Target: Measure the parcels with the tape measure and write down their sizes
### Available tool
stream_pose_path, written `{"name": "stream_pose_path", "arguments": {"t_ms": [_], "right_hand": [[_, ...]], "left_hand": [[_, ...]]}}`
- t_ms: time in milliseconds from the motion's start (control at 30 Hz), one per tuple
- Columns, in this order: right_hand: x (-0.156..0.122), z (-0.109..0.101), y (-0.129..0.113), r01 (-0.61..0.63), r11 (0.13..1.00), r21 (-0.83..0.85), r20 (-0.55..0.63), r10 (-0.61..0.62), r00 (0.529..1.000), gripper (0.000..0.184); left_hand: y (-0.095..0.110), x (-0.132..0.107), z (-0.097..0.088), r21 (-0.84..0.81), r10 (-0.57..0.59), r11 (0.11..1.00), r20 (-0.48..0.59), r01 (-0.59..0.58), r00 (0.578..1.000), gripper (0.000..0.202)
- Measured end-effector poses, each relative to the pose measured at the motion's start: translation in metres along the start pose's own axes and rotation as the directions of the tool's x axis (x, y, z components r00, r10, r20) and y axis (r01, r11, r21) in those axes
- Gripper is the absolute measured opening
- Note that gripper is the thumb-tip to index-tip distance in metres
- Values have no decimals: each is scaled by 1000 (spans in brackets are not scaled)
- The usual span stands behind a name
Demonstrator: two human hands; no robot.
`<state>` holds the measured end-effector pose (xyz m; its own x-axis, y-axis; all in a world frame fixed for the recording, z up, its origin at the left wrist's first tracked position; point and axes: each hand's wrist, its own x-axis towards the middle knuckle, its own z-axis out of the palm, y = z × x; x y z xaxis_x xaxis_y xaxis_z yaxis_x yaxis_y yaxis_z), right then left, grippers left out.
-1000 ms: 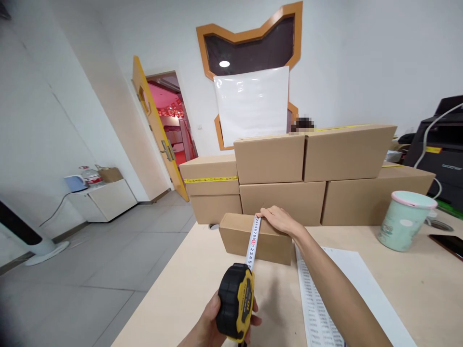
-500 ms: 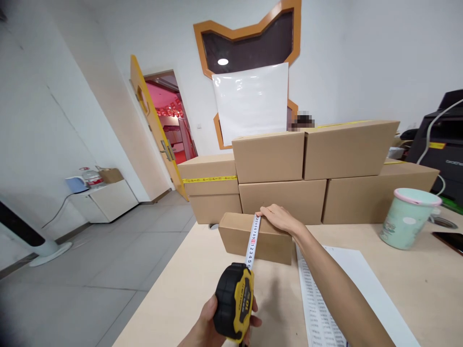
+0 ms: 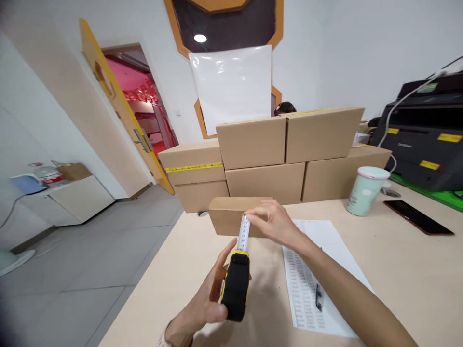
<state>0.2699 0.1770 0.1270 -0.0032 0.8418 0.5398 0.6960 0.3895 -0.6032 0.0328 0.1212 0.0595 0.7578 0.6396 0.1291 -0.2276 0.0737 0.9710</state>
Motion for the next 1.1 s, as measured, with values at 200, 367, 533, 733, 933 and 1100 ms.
{"name": "stream_pose_path", "arguments": {"t_ms": [200, 367, 533, 733, 933, 1100], "right_hand": [[-81, 9, -26, 80, 989, 127, 304, -116, 946, 28], [-133, -20, 20, -394, 872, -292, 13, 415, 910, 32], [-173, -35, 67, -533, 552, -641, -9, 690, 724, 35], [-183, -34, 77, -567, 722, -396, 105, 649, 754, 31], [-181, -65, 63, -603, 686, 408, 33, 649, 760, 31], [-184, -63, 62, -555, 681, 477, -126, 678, 724, 35]], "left_hand": [[-9, -1, -3, 186, -29, 982, -38, 35, 999, 116], [8, -11, -12, 664, -85, 720, -205, 202, 975, 110], [10, -19, -39, 937, -181, 150, -289, 317, 940, 103], [0, -18, -56, 946, -291, -39, -320, 323, 902, 96], [-1, -10, -57, 937, -338, -125, -349, 326, 874, 92], [0, 2, -56, 929, -348, -144, -370, 341, 861, 85]]}}
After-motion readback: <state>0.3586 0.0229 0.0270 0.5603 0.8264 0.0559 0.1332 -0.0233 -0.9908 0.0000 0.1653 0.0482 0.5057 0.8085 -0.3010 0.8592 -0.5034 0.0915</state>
